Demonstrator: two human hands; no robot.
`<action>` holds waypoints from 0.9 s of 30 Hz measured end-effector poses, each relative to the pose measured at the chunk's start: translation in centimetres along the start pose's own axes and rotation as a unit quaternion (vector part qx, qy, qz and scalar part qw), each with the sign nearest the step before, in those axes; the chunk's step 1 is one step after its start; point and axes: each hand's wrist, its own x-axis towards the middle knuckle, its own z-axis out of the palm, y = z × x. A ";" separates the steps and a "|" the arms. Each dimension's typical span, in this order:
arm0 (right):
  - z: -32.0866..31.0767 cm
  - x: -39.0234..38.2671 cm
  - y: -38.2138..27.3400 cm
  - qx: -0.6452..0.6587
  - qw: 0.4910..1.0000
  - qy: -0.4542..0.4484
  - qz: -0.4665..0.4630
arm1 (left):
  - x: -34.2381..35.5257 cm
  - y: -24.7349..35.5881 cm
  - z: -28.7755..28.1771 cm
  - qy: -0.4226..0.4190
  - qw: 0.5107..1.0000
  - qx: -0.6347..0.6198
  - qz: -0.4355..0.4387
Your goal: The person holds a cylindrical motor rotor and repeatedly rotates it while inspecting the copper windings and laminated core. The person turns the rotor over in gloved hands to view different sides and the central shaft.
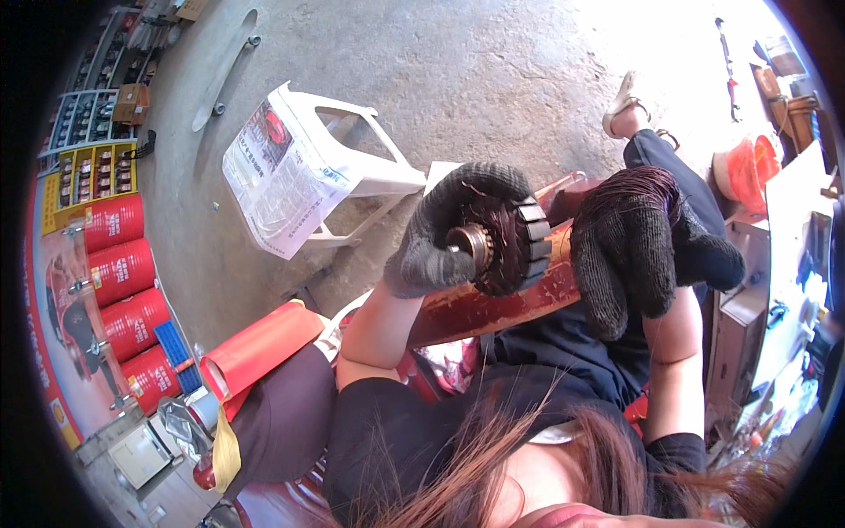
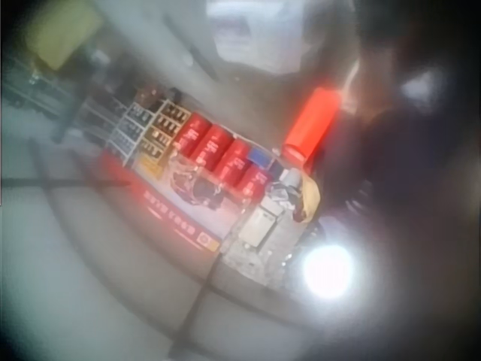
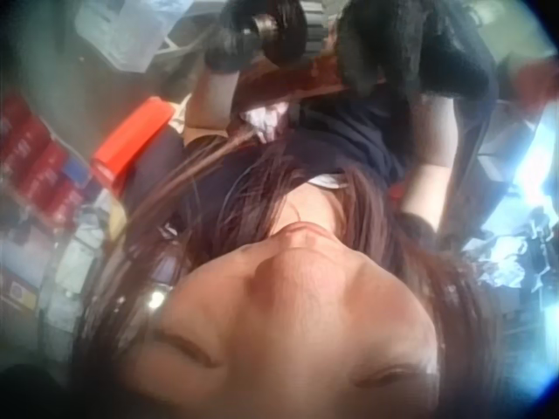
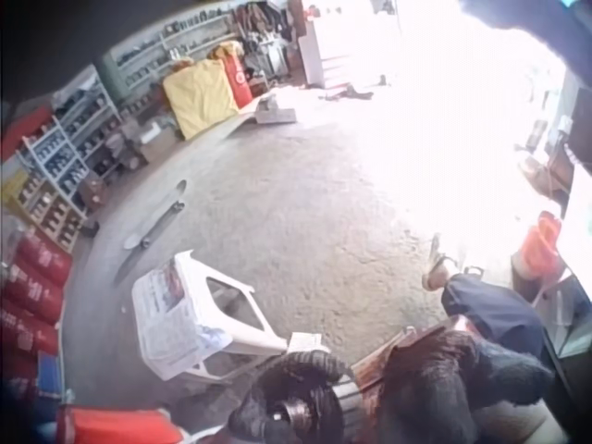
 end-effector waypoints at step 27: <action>-1.0 10.2 -2.6 -0.294 0.905 0.057 -0.302 | 0.5 0.2 -1.6 0.217 0.956 -0.157 -0.118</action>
